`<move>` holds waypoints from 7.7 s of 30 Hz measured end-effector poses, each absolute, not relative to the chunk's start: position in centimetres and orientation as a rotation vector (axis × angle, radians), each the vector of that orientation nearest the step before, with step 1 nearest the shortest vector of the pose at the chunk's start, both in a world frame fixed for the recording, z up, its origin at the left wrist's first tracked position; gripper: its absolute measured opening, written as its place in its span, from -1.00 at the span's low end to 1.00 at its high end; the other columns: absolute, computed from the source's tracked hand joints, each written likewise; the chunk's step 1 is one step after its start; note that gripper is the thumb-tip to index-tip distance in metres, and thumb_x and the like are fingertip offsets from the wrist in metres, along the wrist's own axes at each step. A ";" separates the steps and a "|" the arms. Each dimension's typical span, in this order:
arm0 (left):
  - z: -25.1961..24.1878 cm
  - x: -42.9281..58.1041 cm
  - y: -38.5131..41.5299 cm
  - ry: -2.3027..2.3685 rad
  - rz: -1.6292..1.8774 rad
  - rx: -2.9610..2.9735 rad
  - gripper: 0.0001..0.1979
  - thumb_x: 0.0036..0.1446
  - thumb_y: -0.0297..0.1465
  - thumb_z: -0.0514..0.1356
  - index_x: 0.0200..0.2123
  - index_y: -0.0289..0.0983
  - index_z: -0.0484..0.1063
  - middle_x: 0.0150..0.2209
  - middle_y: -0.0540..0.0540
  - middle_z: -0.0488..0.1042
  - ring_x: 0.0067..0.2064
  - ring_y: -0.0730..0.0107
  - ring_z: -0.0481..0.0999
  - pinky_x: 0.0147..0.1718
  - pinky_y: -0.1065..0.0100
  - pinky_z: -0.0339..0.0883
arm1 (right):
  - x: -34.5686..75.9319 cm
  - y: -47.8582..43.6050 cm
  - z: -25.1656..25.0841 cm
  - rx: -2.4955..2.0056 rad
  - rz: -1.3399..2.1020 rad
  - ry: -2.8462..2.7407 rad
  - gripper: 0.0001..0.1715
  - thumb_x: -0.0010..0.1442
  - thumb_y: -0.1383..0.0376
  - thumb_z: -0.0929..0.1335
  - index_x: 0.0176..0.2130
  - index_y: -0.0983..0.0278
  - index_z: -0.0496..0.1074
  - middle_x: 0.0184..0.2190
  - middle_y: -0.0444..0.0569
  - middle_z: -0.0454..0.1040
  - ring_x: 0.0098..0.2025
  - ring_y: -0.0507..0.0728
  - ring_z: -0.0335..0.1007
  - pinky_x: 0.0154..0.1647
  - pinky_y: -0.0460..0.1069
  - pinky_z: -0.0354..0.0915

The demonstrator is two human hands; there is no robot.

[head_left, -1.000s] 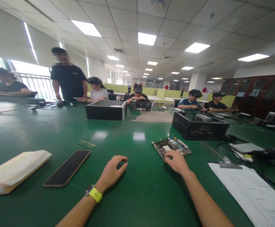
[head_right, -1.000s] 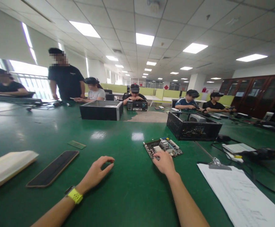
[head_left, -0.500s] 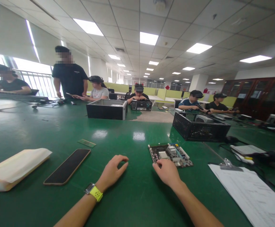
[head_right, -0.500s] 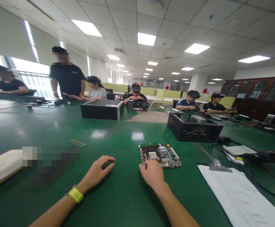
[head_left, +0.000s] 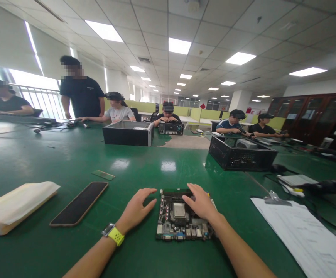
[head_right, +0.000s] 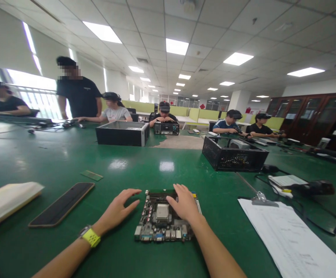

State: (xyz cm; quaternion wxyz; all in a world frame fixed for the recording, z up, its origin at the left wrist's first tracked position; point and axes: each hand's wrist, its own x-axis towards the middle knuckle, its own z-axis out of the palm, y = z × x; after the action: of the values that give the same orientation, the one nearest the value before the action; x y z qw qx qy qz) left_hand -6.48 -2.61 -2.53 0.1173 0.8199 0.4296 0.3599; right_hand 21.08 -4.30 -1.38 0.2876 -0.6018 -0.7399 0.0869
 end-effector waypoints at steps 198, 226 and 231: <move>-1.4 -4.2 -3.4 1.293 0.775 2.555 -0.82 0.21 -0.31 0.01 -0.26 -0.18 0.38 -0.29 -0.03 0.45 -0.23 0.31 0.43 -0.22 0.32 0.31 | 20.6 -4.7 -1.5 -1.637 0.305 -2.054 -0.74 0.19 0.24 0.24 -0.22 0.10 0.51 -0.21 -0.15 0.50 -0.10 0.10 0.27 -0.05 -0.03 0.10; -2.0 -4.2 -3.1 1.332 0.775 2.438 -0.87 0.10 -0.38 0.04 -0.27 -0.19 0.34 -0.29 -0.04 0.43 -0.26 0.31 0.42 -0.24 0.29 0.29 | 20.2 -4.6 -1.7 -1.643 0.301 -1.996 -0.75 0.15 0.26 0.26 -0.26 0.05 0.50 -0.21 -0.21 0.51 -0.11 0.09 0.27 -0.06 -0.01 0.08; -2.1 -4.2 -3.0 1.329 0.776 2.442 -0.89 0.10 -0.40 0.03 -0.28 -0.20 0.31 -0.29 -0.03 0.41 -0.26 0.31 0.41 -0.25 0.30 0.28 | 20.2 -4.7 -1.7 -1.623 0.335 -1.981 -0.74 0.14 0.27 0.25 -0.25 0.06 0.51 -0.20 -0.19 0.51 -0.10 0.10 0.28 -0.03 0.00 0.07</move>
State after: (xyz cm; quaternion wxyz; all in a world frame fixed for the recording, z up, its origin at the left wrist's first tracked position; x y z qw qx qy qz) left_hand -4.22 -2.96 -2.13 0.1272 0.8392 0.4566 0.2665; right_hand 20.15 -4.66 -1.71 0.2756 -0.6040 -0.7373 0.1248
